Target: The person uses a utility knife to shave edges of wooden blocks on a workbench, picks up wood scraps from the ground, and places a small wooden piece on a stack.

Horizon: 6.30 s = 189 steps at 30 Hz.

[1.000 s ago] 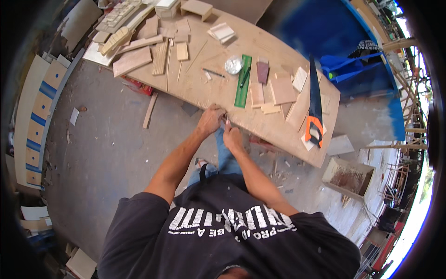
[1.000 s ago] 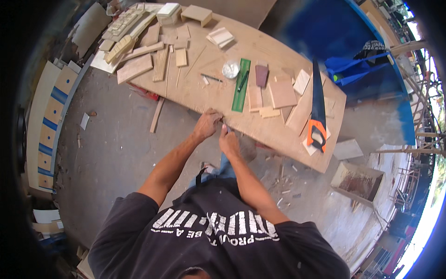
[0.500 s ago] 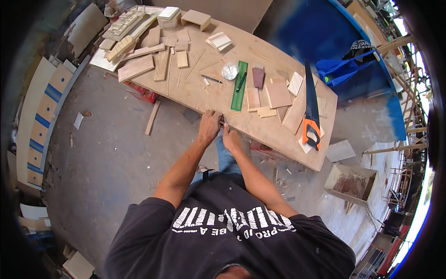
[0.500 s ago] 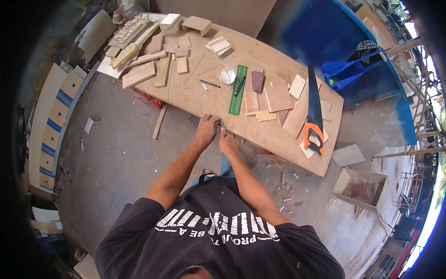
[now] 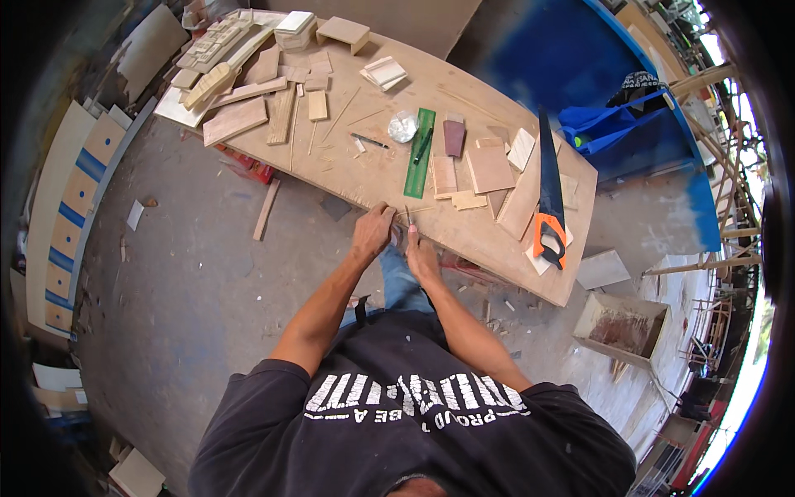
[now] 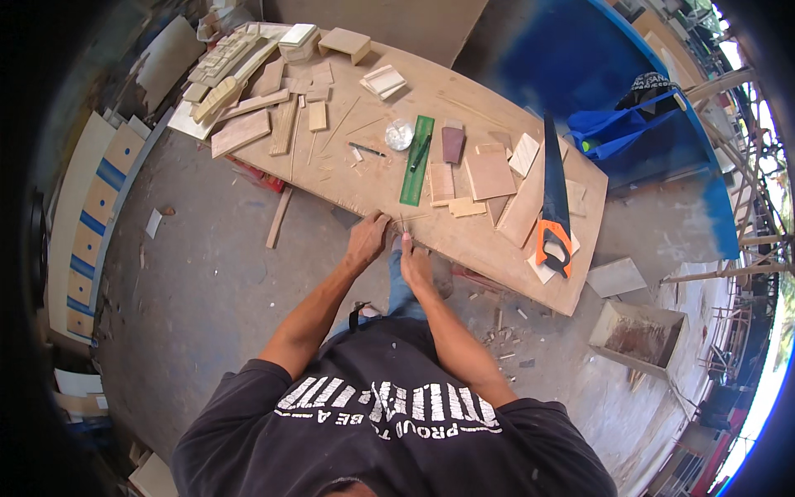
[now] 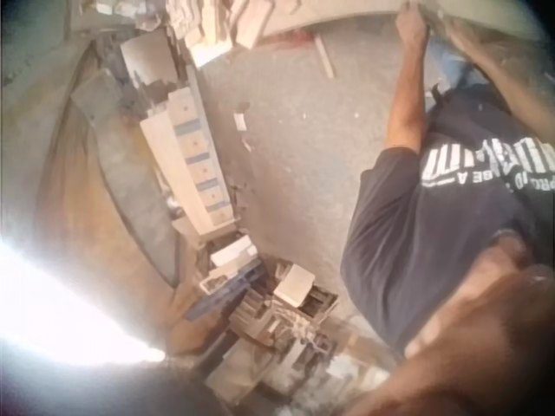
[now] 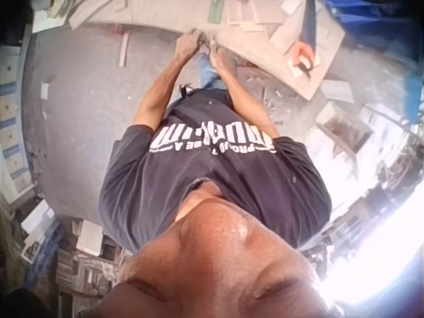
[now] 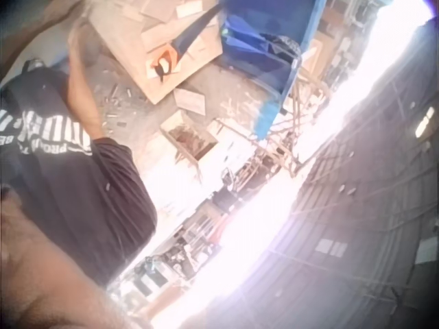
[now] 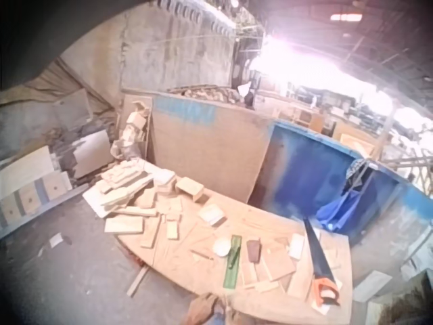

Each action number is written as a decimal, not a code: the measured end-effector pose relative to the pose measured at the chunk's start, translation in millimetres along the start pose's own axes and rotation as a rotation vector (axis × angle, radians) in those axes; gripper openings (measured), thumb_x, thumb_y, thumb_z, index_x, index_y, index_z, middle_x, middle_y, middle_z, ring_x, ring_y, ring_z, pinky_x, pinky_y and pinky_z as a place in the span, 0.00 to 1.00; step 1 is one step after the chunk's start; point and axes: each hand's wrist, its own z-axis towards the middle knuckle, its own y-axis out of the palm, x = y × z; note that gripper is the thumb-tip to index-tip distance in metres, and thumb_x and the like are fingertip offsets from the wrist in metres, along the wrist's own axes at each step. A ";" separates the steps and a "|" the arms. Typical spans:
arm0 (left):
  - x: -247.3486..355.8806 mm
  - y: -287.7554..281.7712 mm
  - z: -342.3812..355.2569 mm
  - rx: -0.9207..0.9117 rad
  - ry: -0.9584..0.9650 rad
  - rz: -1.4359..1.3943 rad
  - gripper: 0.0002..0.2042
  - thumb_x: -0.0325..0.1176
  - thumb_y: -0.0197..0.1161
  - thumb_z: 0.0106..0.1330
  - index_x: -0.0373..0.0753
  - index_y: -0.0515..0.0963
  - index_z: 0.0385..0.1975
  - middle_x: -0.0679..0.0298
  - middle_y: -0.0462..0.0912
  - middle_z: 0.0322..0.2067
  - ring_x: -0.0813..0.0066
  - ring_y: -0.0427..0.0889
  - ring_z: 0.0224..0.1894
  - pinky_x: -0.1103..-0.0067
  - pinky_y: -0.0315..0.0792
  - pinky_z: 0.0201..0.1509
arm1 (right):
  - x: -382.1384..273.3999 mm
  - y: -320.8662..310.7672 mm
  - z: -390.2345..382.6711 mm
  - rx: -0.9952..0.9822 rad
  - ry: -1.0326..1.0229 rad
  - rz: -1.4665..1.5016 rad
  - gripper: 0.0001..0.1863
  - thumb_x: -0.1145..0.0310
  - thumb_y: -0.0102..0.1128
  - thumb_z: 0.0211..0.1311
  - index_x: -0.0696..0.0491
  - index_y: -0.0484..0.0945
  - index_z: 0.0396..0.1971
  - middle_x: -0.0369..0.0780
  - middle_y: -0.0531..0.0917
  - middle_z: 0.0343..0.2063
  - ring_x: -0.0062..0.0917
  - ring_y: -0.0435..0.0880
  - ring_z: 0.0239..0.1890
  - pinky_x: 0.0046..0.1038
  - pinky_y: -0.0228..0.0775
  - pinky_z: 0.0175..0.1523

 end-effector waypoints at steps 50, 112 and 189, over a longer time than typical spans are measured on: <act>-44.0 -59.5 -66.2 0.128 -0.764 -0.906 0.07 0.31 0.59 0.73 0.34 0.80 0.40 0.71 0.75 0.24 0.83 0.73 0.25 0.81 0.71 0.28 | 68.0 -126.6 -12.6 0.359 -0.039 0.302 0.26 0.47 0.53 0.72 0.57 0.75 0.27 0.35 0.74 0.19 0.21 0.71 0.25 0.31 0.65 0.32; -101.9 120.4 55.2 0.986 1.029 -0.146 0.05 0.25 0.48 0.78 0.32 0.70 0.46 0.50 0.84 0.48 0.68 0.82 0.51 0.78 0.72 0.53 | 530.4 196.2 412.9 0.579 -0.036 -0.524 0.11 0.72 0.57 0.57 0.50 0.82 0.39 0.47 0.85 0.41 0.45 0.84 0.45 0.45 0.76 0.50; -112.3 -124.8 49.2 0.418 -0.983 -1.204 0.08 0.24 0.63 0.68 0.29 0.77 0.45 0.58 0.84 0.35 0.70 0.87 0.34 0.78 0.81 0.39 | -174.3 3.5 93.0 0.206 -1.066 -0.490 0.20 0.68 0.64 0.58 0.55 0.77 0.52 0.41 0.78 0.46 0.35 0.74 0.51 0.41 0.61 0.55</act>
